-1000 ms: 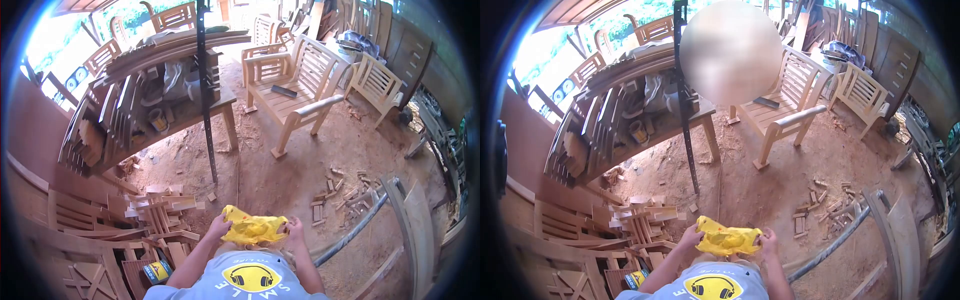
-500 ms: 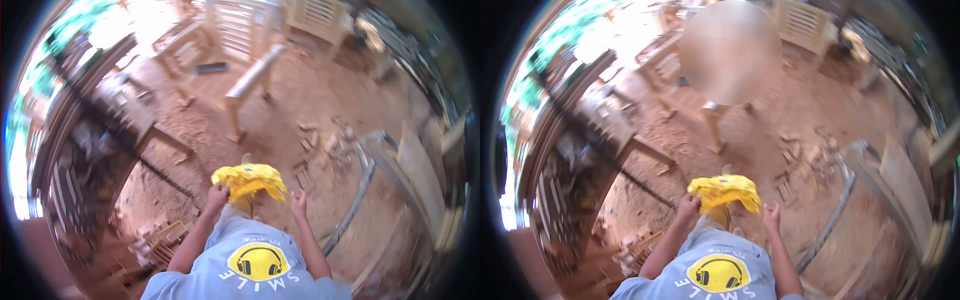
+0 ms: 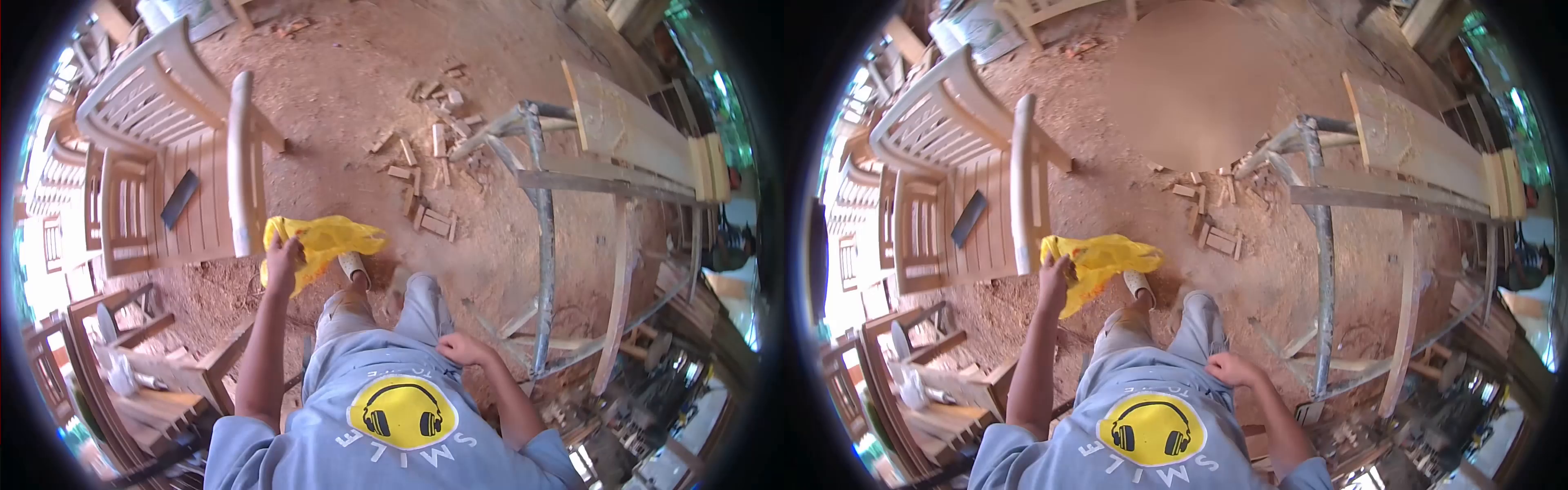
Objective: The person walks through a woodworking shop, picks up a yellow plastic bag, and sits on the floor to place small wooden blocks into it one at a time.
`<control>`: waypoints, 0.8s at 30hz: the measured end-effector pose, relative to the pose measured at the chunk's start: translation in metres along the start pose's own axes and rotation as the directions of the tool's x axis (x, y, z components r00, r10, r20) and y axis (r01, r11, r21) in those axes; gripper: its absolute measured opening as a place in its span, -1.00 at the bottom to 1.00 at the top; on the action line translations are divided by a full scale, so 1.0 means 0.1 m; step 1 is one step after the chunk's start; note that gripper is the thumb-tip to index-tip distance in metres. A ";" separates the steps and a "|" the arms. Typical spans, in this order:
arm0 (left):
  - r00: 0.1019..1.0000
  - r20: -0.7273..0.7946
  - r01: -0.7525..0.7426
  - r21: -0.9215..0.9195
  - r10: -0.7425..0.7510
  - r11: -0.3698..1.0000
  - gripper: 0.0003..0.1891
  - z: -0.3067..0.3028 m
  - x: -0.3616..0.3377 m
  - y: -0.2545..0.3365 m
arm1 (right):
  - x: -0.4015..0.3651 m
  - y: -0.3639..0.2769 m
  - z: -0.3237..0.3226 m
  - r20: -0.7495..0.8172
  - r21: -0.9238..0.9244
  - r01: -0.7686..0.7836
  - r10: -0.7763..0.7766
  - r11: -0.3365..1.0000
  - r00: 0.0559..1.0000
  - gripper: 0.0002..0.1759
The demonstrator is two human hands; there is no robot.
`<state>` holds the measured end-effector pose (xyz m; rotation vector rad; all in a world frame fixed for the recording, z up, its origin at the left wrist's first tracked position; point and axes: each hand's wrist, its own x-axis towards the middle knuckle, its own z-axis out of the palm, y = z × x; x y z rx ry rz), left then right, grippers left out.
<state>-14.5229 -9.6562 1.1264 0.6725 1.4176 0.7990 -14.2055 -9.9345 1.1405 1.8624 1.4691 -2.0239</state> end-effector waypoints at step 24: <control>0.930 0.232 -0.367 0.566 0.285 0.738 -0.44 1.07 4.46 -1.38 | 3.96 2.00 -1.66 -0.708 0.516 0.015 0.416 0.857 0.570 -0.75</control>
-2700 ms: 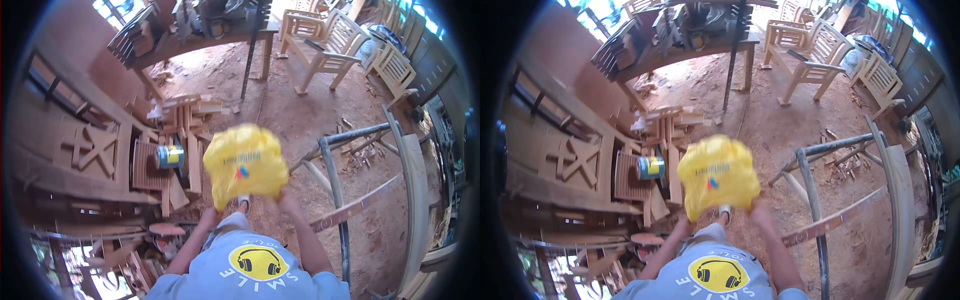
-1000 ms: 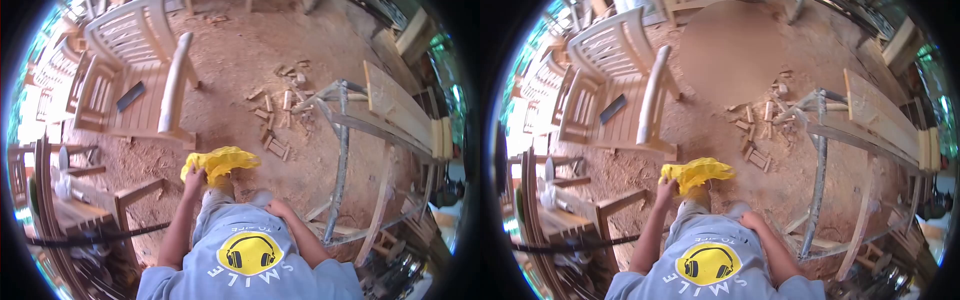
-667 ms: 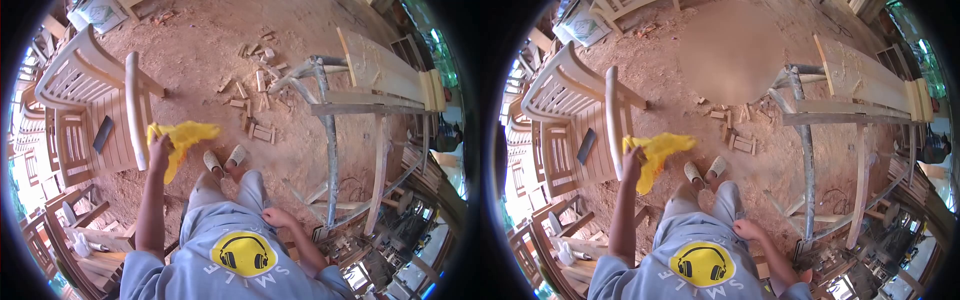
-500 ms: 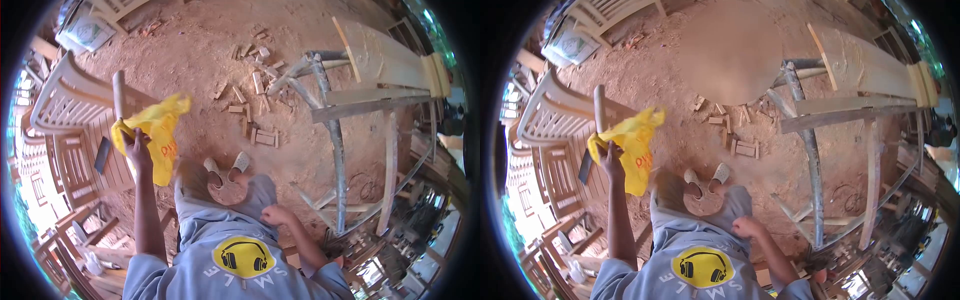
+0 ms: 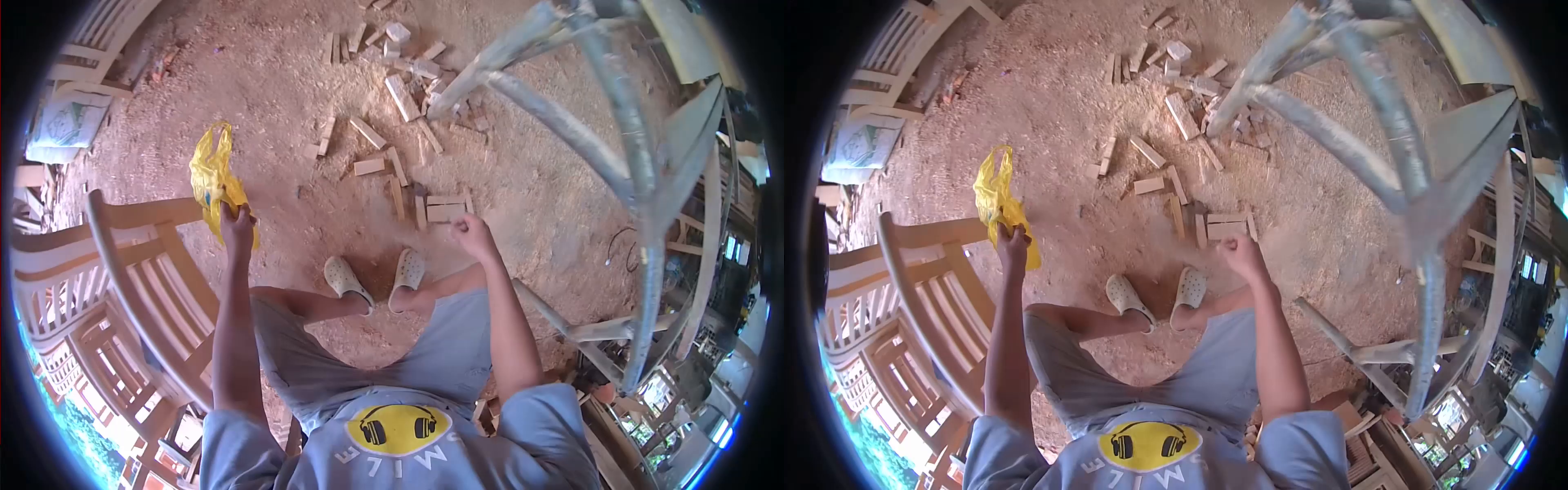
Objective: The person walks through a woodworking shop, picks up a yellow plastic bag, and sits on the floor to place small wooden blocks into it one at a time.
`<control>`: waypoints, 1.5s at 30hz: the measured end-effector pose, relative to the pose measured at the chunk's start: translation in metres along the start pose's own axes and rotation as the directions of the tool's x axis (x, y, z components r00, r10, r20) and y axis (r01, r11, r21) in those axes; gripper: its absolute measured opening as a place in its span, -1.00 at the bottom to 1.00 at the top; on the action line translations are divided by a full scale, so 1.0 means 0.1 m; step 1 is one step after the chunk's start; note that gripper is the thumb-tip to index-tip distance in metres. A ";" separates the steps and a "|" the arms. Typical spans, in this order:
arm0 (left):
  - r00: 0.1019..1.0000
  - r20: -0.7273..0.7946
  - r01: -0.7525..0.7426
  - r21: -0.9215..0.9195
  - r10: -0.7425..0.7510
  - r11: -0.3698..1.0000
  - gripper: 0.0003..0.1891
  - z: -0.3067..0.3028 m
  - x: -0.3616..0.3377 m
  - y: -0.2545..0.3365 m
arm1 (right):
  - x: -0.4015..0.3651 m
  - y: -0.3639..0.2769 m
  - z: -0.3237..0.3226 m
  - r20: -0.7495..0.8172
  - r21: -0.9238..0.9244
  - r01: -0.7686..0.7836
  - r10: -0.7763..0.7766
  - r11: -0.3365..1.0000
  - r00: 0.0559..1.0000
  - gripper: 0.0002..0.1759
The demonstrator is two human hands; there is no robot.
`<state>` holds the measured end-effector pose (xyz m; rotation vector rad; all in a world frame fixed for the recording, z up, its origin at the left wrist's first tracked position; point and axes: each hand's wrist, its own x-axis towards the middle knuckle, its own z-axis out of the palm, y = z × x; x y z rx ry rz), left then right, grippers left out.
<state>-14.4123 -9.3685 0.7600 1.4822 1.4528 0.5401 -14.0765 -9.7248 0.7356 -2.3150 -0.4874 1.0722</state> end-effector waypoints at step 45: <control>0.936 0.352 -0.007 -0.072 0.032 0.997 -0.44 0.90 0.77 -0.96 | 2.11 -0.98 3.93 -0.018 0.297 0.684 -0.712 0.666 0.702 -0.60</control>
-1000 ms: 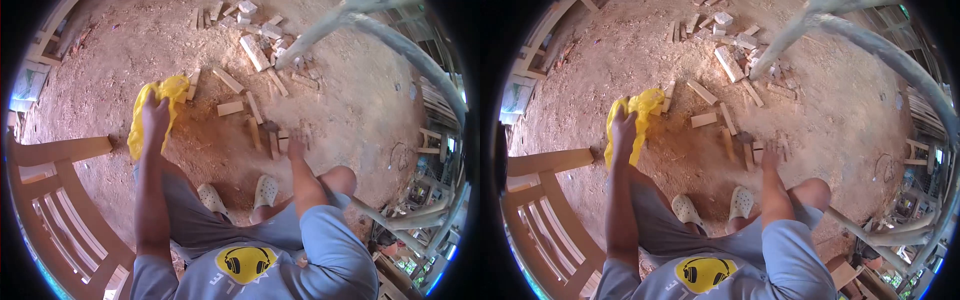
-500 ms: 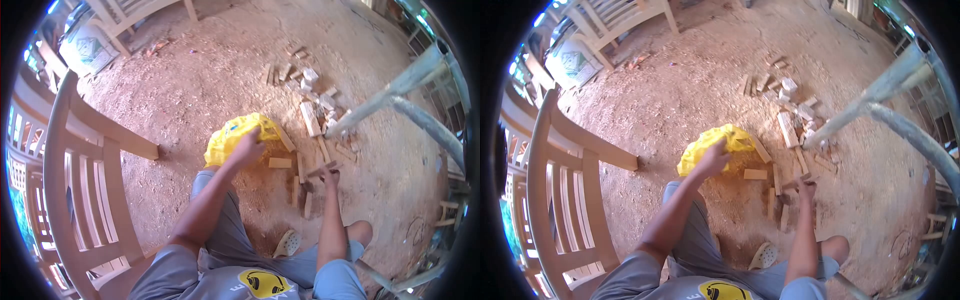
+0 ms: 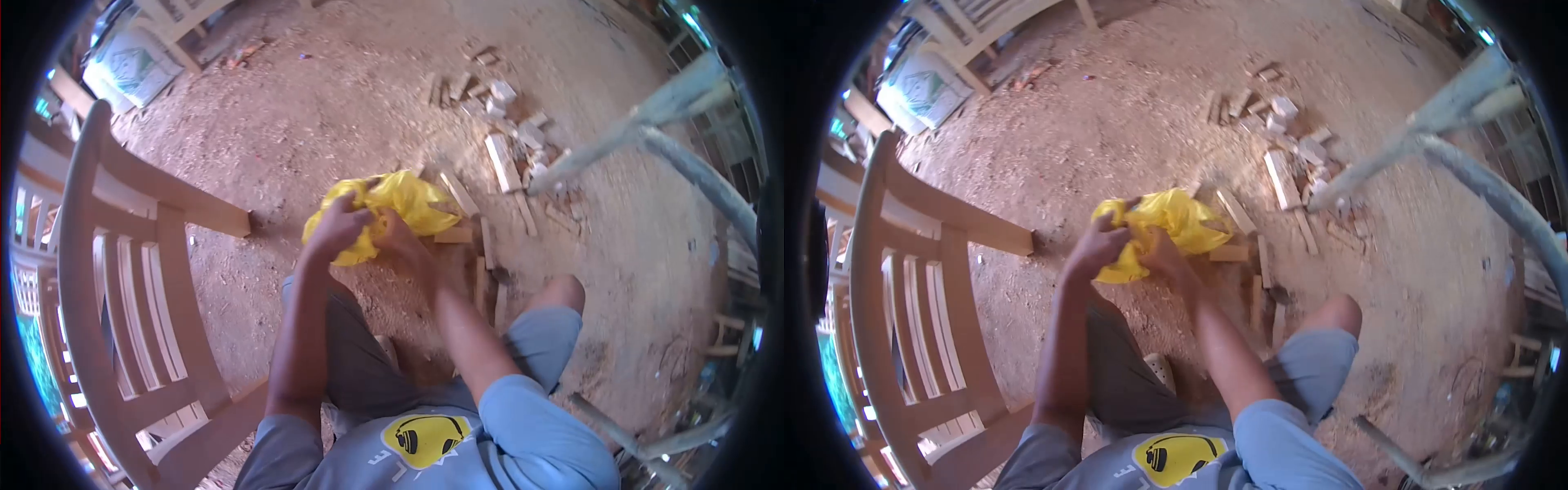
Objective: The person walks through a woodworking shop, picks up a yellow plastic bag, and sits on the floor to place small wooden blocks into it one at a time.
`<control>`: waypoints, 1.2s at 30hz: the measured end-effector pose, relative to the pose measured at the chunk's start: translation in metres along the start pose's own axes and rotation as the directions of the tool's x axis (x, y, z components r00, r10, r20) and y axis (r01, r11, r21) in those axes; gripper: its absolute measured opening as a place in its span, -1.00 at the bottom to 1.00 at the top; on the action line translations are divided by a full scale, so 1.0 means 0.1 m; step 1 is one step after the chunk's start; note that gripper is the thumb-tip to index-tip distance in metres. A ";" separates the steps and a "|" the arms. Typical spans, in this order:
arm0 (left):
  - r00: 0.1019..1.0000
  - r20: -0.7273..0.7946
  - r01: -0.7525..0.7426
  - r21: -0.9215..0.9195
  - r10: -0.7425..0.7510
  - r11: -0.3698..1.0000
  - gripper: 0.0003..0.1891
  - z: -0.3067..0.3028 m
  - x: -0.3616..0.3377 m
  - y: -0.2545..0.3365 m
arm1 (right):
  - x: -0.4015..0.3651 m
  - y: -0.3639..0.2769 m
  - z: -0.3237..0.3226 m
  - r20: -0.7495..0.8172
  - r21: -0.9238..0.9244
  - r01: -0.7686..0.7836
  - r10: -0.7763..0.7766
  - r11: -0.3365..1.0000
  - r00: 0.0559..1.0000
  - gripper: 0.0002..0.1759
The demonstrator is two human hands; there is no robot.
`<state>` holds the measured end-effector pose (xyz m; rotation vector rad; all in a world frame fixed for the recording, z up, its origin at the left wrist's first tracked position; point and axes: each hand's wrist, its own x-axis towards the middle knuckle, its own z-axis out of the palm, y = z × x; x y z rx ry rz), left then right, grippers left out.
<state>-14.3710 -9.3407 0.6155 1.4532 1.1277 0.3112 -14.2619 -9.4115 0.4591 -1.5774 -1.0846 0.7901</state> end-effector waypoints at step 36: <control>0.954 0.290 -0.069 -0.016 0.070 0.998 -0.52 -0.12 -0.12 0.34 | 0.39 -0.84 -0.71 0.506 -0.722 0.053 0.474 0.690 0.721 -0.76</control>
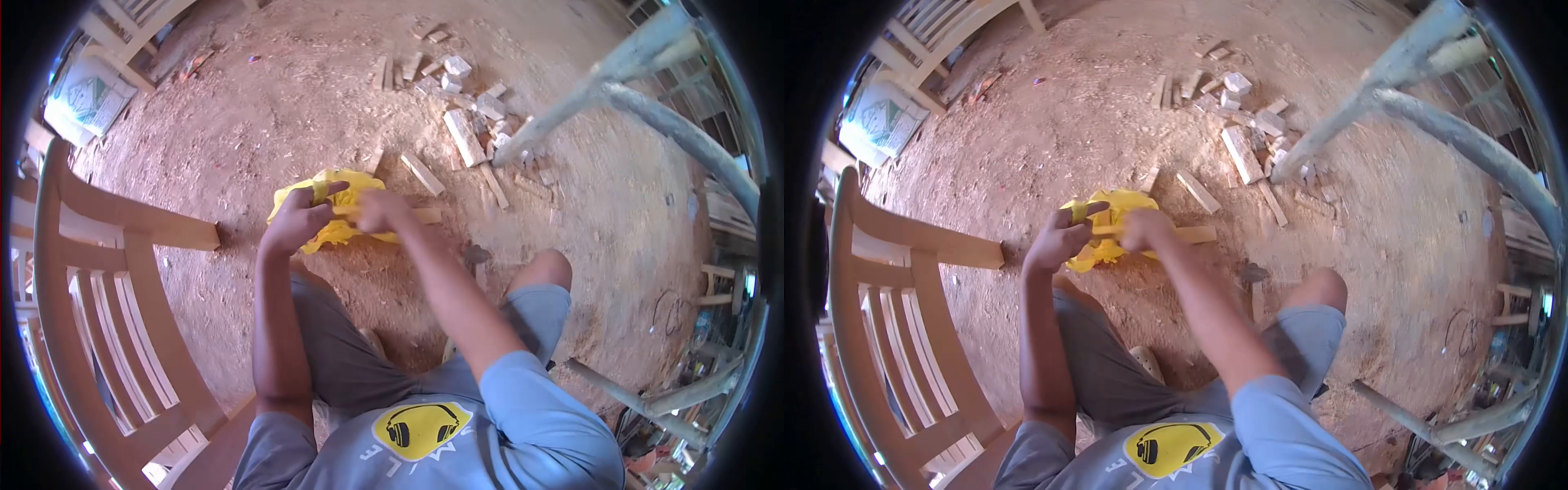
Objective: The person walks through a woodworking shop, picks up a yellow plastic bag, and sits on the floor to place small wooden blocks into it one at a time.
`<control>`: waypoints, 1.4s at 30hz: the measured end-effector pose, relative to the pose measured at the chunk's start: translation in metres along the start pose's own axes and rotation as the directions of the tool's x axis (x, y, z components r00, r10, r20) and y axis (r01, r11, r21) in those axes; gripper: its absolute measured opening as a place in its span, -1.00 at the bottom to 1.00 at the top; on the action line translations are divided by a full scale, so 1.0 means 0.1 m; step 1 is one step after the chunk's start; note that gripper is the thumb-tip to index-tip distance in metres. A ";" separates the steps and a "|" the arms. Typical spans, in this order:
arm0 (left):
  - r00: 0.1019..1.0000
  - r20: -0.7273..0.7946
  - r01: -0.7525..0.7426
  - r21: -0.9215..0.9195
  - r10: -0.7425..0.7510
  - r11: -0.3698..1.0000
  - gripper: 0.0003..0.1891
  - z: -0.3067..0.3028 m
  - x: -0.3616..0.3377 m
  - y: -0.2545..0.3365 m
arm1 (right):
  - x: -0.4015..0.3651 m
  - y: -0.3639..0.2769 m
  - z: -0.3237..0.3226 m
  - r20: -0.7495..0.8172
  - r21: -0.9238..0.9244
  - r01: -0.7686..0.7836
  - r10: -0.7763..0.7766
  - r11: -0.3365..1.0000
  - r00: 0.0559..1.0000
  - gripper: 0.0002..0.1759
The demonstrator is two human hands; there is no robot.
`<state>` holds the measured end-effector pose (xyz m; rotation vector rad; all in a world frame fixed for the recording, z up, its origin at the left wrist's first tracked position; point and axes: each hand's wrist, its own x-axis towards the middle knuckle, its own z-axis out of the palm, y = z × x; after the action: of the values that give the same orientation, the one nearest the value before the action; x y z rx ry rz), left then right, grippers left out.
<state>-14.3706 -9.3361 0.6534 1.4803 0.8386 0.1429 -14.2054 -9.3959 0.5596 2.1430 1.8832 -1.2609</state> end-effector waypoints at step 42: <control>0.944 -0.321 -0.056 0.052 0.070 0.997 -0.46 -0.03 0.16 -0.16 | -0.39 0.98 1.06 -0.763 0.348 -0.040 0.308 0.937 0.568 -0.45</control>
<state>-14.3669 -9.3270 0.6330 1.5472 1.0620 0.4278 -14.1783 -9.5077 0.4644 3.3999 1.6258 -0.5201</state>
